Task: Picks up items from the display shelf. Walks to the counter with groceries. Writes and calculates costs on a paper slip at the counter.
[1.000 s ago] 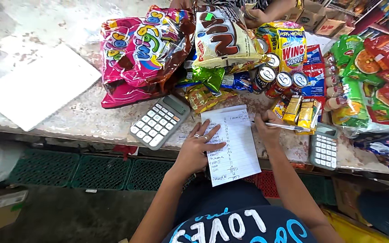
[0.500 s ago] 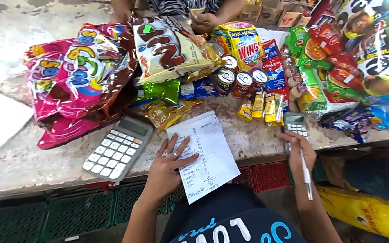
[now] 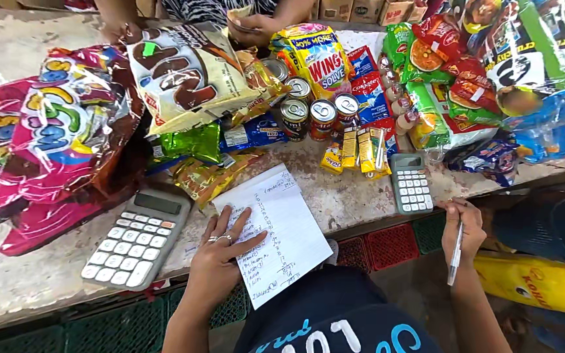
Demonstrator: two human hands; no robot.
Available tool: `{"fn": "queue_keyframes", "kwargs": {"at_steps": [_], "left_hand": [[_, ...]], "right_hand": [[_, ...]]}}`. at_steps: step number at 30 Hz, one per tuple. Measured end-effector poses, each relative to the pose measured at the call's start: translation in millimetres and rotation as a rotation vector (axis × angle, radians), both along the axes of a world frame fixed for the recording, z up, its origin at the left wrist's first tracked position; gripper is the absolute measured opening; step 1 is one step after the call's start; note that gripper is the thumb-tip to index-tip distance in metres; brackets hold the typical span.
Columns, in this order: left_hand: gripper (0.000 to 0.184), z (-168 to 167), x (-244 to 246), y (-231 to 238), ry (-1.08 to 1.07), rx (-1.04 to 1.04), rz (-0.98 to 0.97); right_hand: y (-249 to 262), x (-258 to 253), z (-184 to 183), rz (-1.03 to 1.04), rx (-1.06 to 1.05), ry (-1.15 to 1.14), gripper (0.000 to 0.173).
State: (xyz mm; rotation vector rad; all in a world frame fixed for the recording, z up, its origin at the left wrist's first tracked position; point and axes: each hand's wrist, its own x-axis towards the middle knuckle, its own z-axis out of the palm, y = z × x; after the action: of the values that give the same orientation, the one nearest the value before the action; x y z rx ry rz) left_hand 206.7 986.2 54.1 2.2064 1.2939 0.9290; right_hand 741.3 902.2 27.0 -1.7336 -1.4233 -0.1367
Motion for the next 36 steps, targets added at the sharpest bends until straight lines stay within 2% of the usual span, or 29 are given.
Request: {"fn": "queue_keyframes", "kwargs": {"at_steps": [4, 10, 18, 27, 36], "left_hand": [[0.028, -0.8, -0.9, 0.3, 0.000, 0.000, -0.004], [0.024, -3.4, -4.0, -1.8, -0.016, 0.008, 0.006], [0.025, -5.1, -0.9, 0.2, -0.016, 0.025, -0.001], [0.030, 1.7, 5.4, 3.9, -0.003, 0.033, -0.023], [0.029, 7.6, 7.0, 3.0, -0.010, -0.004, -0.009]], "right_hand": [[5.6, 1.0, -14.3, -0.062, -0.095, -0.023, 0.019], [14.4, 8.5, -6.4, 0.105, 0.011, 0.081, 0.021], [36.2, -26.7, 6.3, 0.066, -0.099, -0.035, 0.026], [40.3, -49.1, 33.3, 0.015, -0.085, -0.104, 0.025], [41.3, -68.6, 34.6, 0.036, -0.086, -0.095, 0.024]]}}
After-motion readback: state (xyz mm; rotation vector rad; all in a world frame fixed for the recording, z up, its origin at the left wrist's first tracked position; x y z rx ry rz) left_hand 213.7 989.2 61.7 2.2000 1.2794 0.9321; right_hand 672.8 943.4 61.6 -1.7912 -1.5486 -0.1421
